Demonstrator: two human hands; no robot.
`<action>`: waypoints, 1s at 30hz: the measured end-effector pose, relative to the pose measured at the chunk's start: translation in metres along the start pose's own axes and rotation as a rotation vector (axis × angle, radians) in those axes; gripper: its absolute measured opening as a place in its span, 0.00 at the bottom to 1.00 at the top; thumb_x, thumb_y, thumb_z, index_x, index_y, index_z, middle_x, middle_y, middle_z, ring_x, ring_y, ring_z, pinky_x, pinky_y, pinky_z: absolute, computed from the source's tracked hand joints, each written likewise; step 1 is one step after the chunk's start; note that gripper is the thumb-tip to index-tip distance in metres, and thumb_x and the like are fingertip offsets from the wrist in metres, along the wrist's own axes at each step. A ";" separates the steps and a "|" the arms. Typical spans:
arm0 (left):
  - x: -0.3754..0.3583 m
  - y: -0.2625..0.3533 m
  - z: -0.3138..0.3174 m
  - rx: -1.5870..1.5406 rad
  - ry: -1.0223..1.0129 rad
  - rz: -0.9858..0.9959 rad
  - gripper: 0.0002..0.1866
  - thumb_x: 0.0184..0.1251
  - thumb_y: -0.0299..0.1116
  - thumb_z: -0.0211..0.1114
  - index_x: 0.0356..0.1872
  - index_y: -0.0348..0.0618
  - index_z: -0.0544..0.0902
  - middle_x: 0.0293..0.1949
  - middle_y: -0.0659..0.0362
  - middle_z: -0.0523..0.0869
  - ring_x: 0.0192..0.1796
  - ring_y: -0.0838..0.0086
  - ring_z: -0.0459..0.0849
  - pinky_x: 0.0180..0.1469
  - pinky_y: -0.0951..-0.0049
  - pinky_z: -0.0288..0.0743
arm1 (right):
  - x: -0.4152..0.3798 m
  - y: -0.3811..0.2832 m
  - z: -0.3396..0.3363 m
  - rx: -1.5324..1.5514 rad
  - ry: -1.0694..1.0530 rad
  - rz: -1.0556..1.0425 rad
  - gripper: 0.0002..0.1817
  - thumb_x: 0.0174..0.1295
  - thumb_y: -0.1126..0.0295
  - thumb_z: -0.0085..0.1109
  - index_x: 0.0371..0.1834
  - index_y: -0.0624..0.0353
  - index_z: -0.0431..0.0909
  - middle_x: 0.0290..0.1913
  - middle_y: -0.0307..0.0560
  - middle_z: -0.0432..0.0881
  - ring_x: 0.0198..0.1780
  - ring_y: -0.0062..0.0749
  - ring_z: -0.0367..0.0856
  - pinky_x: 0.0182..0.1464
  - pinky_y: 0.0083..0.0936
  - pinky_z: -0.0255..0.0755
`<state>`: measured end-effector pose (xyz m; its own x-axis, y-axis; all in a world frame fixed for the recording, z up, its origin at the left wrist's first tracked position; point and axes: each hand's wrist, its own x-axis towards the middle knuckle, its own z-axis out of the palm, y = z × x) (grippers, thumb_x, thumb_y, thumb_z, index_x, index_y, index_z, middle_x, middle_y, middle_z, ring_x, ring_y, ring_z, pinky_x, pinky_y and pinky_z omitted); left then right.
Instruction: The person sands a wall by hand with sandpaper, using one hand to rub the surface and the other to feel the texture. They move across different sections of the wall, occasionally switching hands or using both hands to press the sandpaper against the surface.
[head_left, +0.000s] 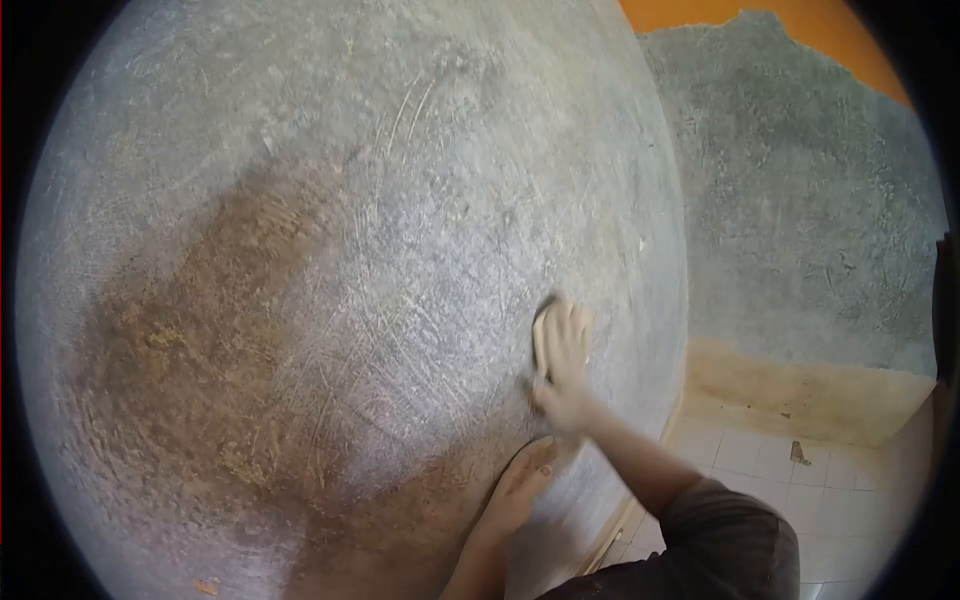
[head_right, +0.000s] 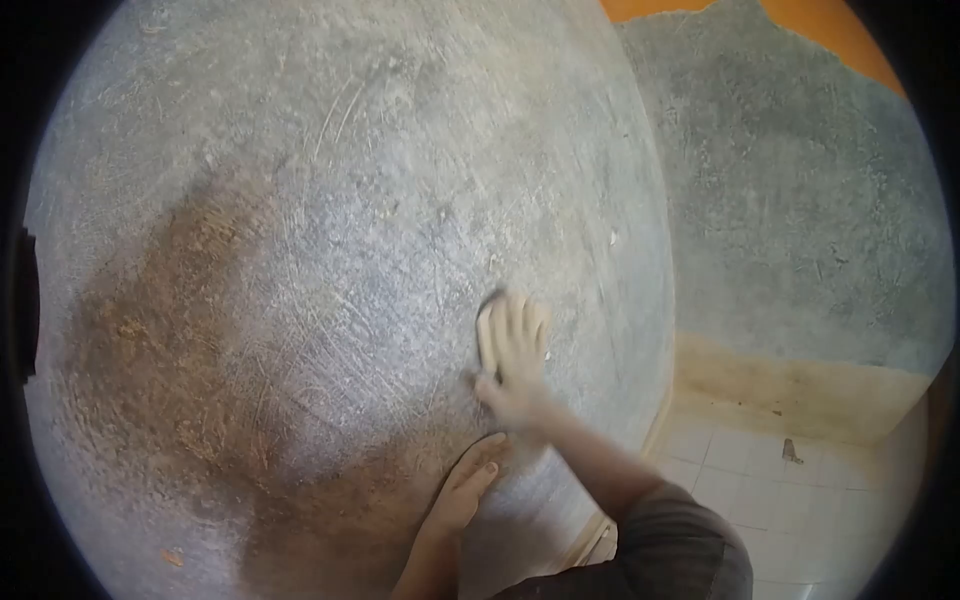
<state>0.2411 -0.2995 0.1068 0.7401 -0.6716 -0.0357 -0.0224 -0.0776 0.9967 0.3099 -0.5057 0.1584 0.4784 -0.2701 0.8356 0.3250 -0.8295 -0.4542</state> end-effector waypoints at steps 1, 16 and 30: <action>-0.003 -0.003 -0.001 -0.002 -0.018 0.002 0.26 0.78 0.33 0.50 0.74 0.38 0.64 0.73 0.50 0.68 0.75 0.60 0.65 0.73 0.58 0.60 | 0.005 0.009 0.000 -0.047 -0.011 0.019 0.45 0.72 0.40 0.15 0.77 0.70 0.48 0.78 0.68 0.50 0.79 0.56 0.48 0.74 0.63 0.38; -0.002 -0.005 -0.009 -0.027 -0.132 0.065 0.30 0.75 0.30 0.53 0.76 0.38 0.61 0.75 0.52 0.64 0.76 0.61 0.62 0.74 0.58 0.59 | 0.094 0.042 -0.005 0.136 0.139 0.353 0.41 0.74 0.50 0.26 0.81 0.66 0.33 0.81 0.71 0.35 0.82 0.60 0.34 0.79 0.52 0.32; 0.010 -0.018 -0.007 0.032 -0.150 0.136 0.32 0.74 0.29 0.56 0.76 0.38 0.59 0.74 0.51 0.65 0.75 0.60 0.64 0.74 0.56 0.59 | 0.122 0.073 -0.001 0.192 0.251 0.421 0.46 0.71 0.44 0.36 0.79 0.71 0.39 0.78 0.68 0.44 0.75 0.65 0.46 0.74 0.59 0.36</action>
<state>0.2537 -0.3002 0.0892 0.6208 -0.7792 0.0867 -0.1387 -0.0003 0.9903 0.3912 -0.6001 0.2279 0.3974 -0.6889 0.6062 0.3021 -0.5256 -0.7953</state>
